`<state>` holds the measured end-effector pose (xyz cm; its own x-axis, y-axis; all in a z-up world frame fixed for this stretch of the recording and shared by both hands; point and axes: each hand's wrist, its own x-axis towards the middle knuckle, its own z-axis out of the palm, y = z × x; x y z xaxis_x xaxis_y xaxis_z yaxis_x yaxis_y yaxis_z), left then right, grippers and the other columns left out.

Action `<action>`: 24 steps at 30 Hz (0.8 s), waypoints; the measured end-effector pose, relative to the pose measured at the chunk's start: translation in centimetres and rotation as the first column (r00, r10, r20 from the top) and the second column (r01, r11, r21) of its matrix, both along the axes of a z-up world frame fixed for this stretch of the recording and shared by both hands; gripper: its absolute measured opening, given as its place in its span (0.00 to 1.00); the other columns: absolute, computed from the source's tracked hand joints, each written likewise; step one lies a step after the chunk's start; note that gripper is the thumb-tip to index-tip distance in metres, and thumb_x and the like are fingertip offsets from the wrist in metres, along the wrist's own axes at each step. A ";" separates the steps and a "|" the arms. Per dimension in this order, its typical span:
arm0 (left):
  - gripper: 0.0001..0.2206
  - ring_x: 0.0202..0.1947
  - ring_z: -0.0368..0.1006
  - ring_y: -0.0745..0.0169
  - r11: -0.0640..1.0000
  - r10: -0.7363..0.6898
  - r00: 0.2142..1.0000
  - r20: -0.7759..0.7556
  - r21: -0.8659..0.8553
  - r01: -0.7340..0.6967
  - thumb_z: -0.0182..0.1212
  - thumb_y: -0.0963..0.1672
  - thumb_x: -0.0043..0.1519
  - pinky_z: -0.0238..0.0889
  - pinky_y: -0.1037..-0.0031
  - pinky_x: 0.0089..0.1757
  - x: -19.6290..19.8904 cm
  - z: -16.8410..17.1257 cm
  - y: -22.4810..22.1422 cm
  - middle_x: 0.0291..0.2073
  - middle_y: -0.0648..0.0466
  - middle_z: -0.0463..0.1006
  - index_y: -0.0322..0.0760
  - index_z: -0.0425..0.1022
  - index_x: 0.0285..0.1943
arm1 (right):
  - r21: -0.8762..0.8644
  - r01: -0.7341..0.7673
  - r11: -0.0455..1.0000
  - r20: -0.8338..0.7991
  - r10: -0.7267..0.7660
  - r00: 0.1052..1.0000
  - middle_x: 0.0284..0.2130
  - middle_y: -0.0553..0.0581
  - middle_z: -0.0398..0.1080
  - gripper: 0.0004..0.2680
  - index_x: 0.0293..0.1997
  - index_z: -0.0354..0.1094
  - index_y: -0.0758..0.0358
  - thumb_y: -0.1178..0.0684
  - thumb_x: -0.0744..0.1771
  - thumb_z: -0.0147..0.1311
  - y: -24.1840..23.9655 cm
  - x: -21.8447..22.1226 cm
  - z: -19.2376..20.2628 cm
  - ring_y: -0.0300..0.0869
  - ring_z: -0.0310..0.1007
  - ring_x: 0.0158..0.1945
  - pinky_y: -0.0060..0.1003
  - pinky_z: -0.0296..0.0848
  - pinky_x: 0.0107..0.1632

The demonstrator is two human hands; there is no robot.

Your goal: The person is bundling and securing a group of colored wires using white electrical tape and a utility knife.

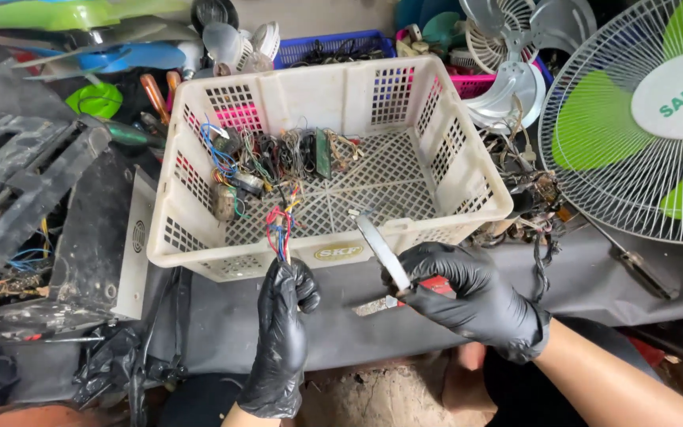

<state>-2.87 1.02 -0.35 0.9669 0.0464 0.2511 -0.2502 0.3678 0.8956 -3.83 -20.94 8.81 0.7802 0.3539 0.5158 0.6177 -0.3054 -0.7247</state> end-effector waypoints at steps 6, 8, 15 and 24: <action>0.20 0.21 0.54 0.71 0.997 0.040 0.999 -0.031 0.061 -0.039 0.42 0.54 0.68 0.50 0.76 0.29 -1.4 1.2 -1.2 0.20 0.57 0.61 0.35 0.69 0.36 | -0.003 -0.277 0.961 -0.195 0.271 0.943 0.40 0.57 0.77 0.11 0.40 0.73 0.61 0.45 0.63 0.60 -0.1 -1.3 -0.6 0.45 0.80 0.44 0.37 0.77 0.49; 0.18 0.31 0.64 0.66 0.998 0.049 0.992 -0.115 -0.027 -0.052 0.43 0.52 0.68 0.57 0.74 0.35 -1.1 -1.2 -1.5 0.30 0.54 0.70 0.35 0.73 0.43 | 0.010 -0.315 0.949 -0.168 0.313 0.935 0.41 0.57 0.76 0.10 0.43 0.71 0.62 0.48 0.65 0.57 0.8 -1.6 -0.3 0.46 0.79 0.46 0.38 0.77 0.50; 0.20 0.33 0.76 0.60 0.994 0.108 0.984 -0.139 0.048 -0.102 0.43 0.51 0.67 0.69 0.72 0.35 -2.1 -0.2 -2.5 0.33 0.50 0.80 0.32 0.77 0.40 | 0.112 -0.424 0.898 -0.169 0.438 0.883 0.48 0.62 0.74 0.10 0.50 0.68 0.66 0.52 0.68 0.51 2.3 -2.3 -3.7 0.53 0.78 0.52 0.46 0.76 0.57; 0.12 0.29 0.67 0.65 0.930 0.250 0.965 0.083 0.257 -0.263 0.41 0.45 0.69 0.65 0.74 0.34 -2.2 0.0 -0.9 0.29 0.54 0.70 0.33 0.69 0.47 | 0.133 -0.329 0.935 -0.321 0.355 0.878 0.51 0.56 0.72 0.10 0.52 0.71 0.58 0.52 0.67 0.55 2.5 -2.3 -4.1 0.48 0.74 0.55 0.43 0.71 0.61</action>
<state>-5.03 0.14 -0.33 0.9172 0.2174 0.3339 -0.3497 0.0376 0.9361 -6.13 -18.43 4.72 0.7478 0.6018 0.2805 0.3914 -0.0582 -0.9184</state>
